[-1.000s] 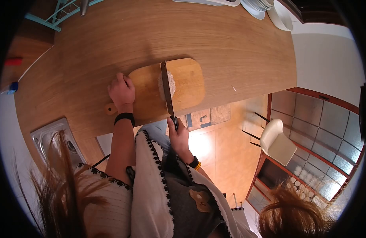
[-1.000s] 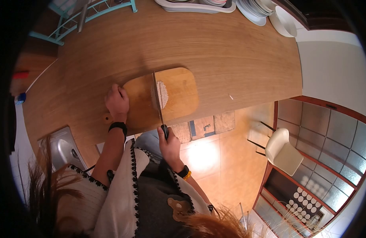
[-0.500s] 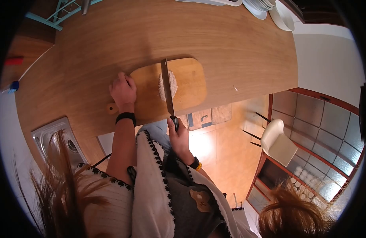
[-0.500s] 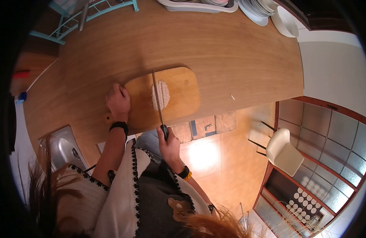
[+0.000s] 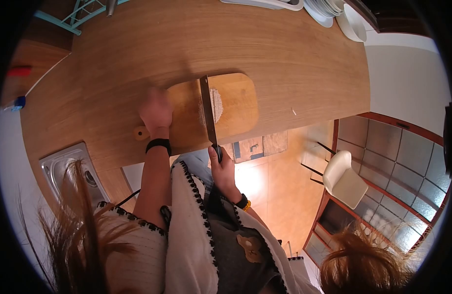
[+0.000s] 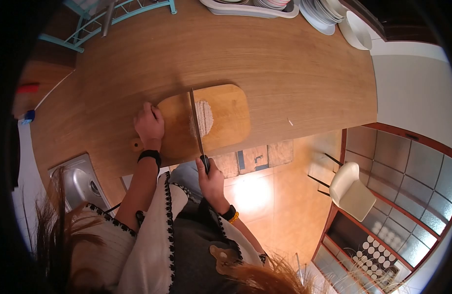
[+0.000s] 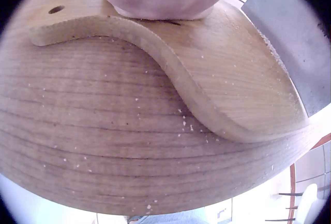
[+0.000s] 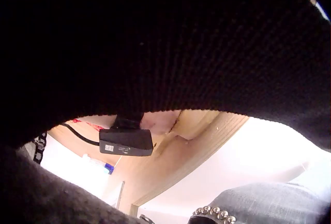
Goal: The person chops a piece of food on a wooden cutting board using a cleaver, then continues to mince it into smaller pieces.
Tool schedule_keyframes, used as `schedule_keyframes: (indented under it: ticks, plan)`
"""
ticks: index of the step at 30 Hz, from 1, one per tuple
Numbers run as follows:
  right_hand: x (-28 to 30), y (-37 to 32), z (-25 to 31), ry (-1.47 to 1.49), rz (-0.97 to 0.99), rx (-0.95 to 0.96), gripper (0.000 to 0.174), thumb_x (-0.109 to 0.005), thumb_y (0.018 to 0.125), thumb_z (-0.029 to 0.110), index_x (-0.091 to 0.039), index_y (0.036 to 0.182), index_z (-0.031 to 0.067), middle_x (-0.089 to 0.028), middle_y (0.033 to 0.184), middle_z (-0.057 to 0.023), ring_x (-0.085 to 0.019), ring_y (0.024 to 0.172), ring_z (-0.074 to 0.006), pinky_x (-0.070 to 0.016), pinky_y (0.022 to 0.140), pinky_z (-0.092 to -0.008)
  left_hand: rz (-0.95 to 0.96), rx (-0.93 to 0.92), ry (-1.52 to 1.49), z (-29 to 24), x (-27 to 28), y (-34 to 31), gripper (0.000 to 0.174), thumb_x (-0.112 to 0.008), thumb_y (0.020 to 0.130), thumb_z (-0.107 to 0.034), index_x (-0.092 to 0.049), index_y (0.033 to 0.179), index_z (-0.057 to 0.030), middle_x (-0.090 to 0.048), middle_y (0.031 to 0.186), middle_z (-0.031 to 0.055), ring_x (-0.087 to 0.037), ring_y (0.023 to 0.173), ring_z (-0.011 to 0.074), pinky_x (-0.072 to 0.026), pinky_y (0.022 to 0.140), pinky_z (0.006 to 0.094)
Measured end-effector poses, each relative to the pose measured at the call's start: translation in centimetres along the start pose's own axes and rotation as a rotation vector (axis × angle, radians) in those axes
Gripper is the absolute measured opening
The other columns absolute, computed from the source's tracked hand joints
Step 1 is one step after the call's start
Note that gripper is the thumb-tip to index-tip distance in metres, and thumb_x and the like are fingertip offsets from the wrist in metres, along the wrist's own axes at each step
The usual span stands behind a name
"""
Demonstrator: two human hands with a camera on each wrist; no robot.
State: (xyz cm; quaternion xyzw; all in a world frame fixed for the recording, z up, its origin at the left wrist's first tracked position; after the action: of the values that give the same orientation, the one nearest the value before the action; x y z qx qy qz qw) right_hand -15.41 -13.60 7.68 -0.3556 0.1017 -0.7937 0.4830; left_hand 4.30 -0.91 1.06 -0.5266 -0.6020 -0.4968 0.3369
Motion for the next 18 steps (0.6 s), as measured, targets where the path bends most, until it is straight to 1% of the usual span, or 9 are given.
schedule_keyframes:
  ticks: [2, 5, 7, 12, 14, 15, 17, 18]
  plan:
    - [0.1, -0.2, 0.0, 0.016, 0.002, -0.004, 0.045, -0.050, 0.094, 0.044, -0.055, 0.088, 0.0006, -0.057, 0.060, -0.0173, -0.060, 0.058, -0.0360, -0.0438, 0.052, -0.0418, -0.011, -0.004, -0.003, 0.0, -0.2, -0.1, 0.008, -0.047, 0.086, -0.017, -0.048, 0.083, -0.0096, -0.059, 0.067, 0.0110, -0.057, 0.067, 0.0322, -0.0422, 0.066, 0.0436]
    - [0.0, -0.6, 0.4, 0.014, 0.032, -0.006, 0.045, -0.050, 0.093, 0.046, -0.056, 0.088, 0.0013, -0.057, 0.060, -0.0167, -0.060, 0.058, -0.0354, -0.0439, 0.053, -0.0414, 0.022, 0.000, 0.000, 0.0, -0.1, -0.1, 0.008, -0.047, 0.086, -0.017, -0.047, 0.083, -0.0098, -0.059, 0.067, 0.0106, -0.057, 0.067, 0.0316, -0.0423, 0.066, 0.0437]
    - [-0.5, -0.7, 0.5, -0.018, 0.110, -0.044, 0.046, -0.051, 0.092, 0.047, -0.056, 0.088, 0.0015, -0.058, 0.061, -0.0165, -0.061, 0.059, -0.0351, -0.0444, 0.053, -0.0417, 0.042, 0.007, 0.007, 0.0, -0.1, -0.1, 0.008, -0.047, 0.086, -0.017, -0.047, 0.083, -0.0100, -0.059, 0.068, 0.0103, -0.058, 0.069, 0.0308, -0.0423, 0.065, 0.0437]
    - [-0.7, -0.4, 0.0, -0.097, 0.100, -0.018, 0.046, -0.051, 0.092, 0.047, -0.056, 0.087, 0.0015, -0.059, 0.062, -0.0173, -0.062, 0.062, -0.0366, -0.0451, 0.053, -0.0432, 0.037, 0.004, 0.000, 0.0, -0.1, 0.0, 0.008, -0.048, 0.087, -0.017, -0.047, 0.083, -0.0098, -0.060, 0.071, 0.0099, -0.058, 0.071, 0.0303, -0.0424, 0.066, 0.0435]
    - [-0.2, -0.2, -0.6, -0.058, 0.005, -0.018, 0.046, -0.050, 0.093, 0.046, -0.057, 0.089, 0.0007, -0.059, 0.064, -0.0180, -0.062, 0.062, -0.0363, -0.0447, 0.054, -0.0429, 0.039, 0.010, -0.006, 0.0, 0.0, -0.1, 0.008, -0.048, 0.087, -0.017, -0.047, 0.083, -0.0096, -0.060, 0.072, 0.0099, -0.058, 0.071, 0.0305, -0.0424, 0.066, 0.0434]
    - [0.0, 0.0, -0.8, -0.059, 0.005, -0.018, 0.046, -0.050, 0.093, 0.046, -0.057, 0.089, 0.0007, -0.059, 0.064, -0.0180, -0.062, 0.062, -0.0363, -0.0447, 0.054, -0.0429, 0.047, 0.015, -0.005, 0.0, -0.1, -0.1, 0.008, -0.048, 0.087, -0.017, -0.047, 0.084, -0.0095, -0.060, 0.072, 0.0103, -0.058, 0.071, 0.0307, -0.0424, 0.067, 0.0433]
    - [0.6, 0.4, -1.2, 0.026, -0.067, -0.065, 0.044, -0.051, 0.093, 0.043, -0.057, 0.090, -0.0005, -0.058, 0.064, -0.0183, -0.060, 0.060, -0.0337, -0.0441, 0.053, -0.0416, 0.053, 0.019, -0.008, 0.1, -0.3, 0.0, 0.008, -0.048, 0.087, -0.017, -0.048, 0.084, -0.0094, -0.060, 0.072, 0.0107, -0.058, 0.071, 0.0309, -0.0424, 0.067, 0.0432]
    - [0.8, 0.4, -1.0, 0.047, -0.053, -0.078, 0.042, -0.052, 0.094, 0.040, -0.056, 0.089, -0.0013, -0.056, 0.063, -0.0176, -0.057, 0.056, -0.0296, -0.0429, 0.053, -0.0393, 0.017, 0.004, -0.032, 0.1, -0.2, 0.0, 0.008, -0.048, 0.087, -0.017, -0.048, 0.084, -0.0093, -0.060, 0.071, 0.0110, -0.058, 0.070, 0.0311, -0.0425, 0.067, 0.0431]
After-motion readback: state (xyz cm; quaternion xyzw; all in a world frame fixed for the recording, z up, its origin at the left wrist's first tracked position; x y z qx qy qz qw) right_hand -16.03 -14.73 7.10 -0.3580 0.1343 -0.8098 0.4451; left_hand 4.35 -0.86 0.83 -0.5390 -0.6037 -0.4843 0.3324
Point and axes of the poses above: each hand's wrist, its own y-axis towards the middle knuckle, its own x-axis out of the back of the hand, z = x × y, the point moved 3 cm from there along y, towards the middle knuckle
